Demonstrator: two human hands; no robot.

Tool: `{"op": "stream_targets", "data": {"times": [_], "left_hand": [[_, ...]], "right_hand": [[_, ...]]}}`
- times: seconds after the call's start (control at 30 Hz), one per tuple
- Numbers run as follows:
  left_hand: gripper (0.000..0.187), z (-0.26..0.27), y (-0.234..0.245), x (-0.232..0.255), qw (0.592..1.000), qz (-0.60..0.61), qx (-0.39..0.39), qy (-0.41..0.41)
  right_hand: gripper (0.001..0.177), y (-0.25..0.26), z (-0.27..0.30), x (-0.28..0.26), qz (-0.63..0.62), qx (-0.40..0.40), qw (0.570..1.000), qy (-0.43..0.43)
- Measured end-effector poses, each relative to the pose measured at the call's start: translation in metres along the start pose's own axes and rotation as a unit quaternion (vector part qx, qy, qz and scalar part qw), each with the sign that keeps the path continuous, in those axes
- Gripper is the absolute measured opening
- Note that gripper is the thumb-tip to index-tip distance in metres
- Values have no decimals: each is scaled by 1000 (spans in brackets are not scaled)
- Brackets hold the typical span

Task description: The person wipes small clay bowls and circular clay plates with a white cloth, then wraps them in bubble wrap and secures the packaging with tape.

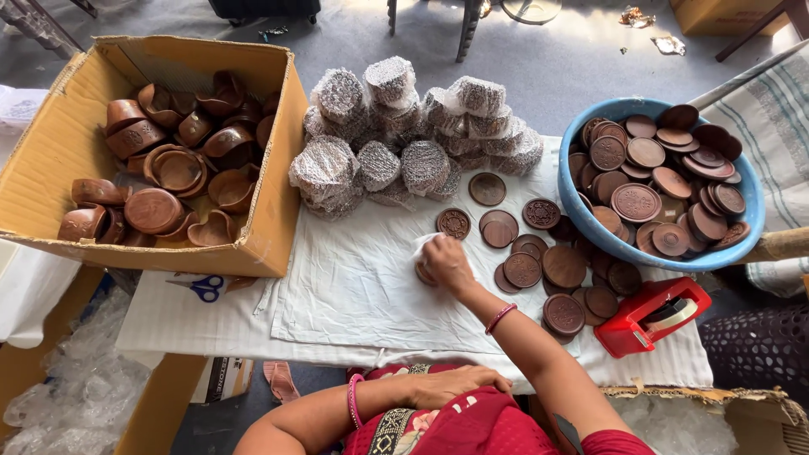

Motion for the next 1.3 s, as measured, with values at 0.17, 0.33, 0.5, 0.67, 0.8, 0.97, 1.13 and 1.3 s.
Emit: {"op": "stream_targets", "data": {"times": [0.17,0.33,0.5,0.67,0.8,0.97,1.13,1.3], "left_hand": [[61,4,9,6,999,-22,1,-31],[65,5,27,32,997,52,-25,-46],[45,5,7,-25,977,214,-27,-1],[20,-1,67,-80,996,3,79,36],[25,-11,122,-106,904,-259,259,223],[98,-28,146,-123,840,-364,269,298],[129,-38,148,-136,812,-428,141,370],[102,-40,140,-239,793,-103,454,393]], "right_hand": [[17,-1,0,3,-85,-56,991,92],[14,-6,-5,31,4,55,997,-49],[24,-4,7,-10,52,-15,998,40],[34,-10,4,5,7,-115,984,134],[36,-41,25,87,29,-3,999,-33],[19,2,28,78,-112,158,962,-194],[19,-27,61,140,-237,324,819,-411],[19,-70,83,161,-449,422,594,-516]]}}
Point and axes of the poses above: each hand's wrist, its own z-axis away from the middle knuckle, its own y-axis out of the back of the hand, x = y × z, the point moved 1 cm from there along -z, towards the middle knuckle, and after that the axes turned 13 degrees about -z, right-handed, at the moved point
